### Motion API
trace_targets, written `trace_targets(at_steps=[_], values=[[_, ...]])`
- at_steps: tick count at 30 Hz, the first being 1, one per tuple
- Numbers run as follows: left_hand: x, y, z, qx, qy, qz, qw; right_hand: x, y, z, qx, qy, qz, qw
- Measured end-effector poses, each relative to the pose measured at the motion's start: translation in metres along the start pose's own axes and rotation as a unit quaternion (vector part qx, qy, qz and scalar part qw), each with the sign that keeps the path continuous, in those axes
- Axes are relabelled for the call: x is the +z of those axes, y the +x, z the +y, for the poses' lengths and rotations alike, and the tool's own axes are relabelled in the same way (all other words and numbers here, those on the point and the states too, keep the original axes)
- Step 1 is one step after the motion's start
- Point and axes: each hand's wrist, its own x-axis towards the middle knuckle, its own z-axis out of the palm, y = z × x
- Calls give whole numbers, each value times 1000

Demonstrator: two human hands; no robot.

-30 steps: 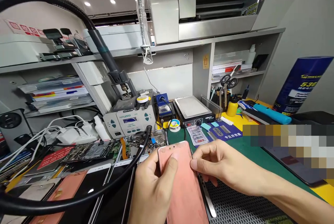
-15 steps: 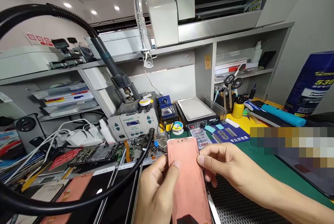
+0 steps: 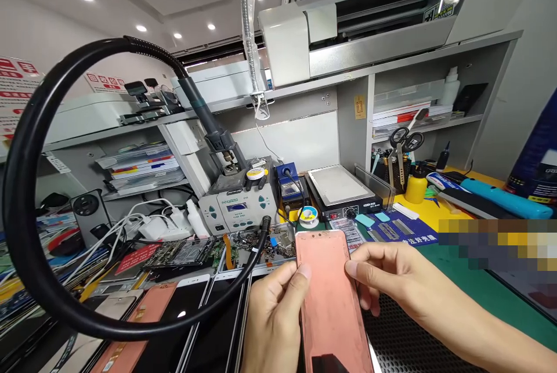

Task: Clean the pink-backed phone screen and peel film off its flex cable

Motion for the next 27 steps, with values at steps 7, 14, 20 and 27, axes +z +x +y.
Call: trace_targets(at_steps=[7, 14, 20, 27], values=[[-1, 1, 4, -1, -1, -8, 1000, 0, -2, 0, -3, -1, -3, 1000], [-2, -3, 4, 6, -2, -17, 1000, 0, -1, 0, -17, -4, -9, 1000], [0, -3, 2, -4, -15, -29, 999, -3, 1, 3, 4, 2, -16, 1000], [1, -3, 6, -6, -34, -33, 999, -6, 2, 7, 19, 31, -23, 999]])
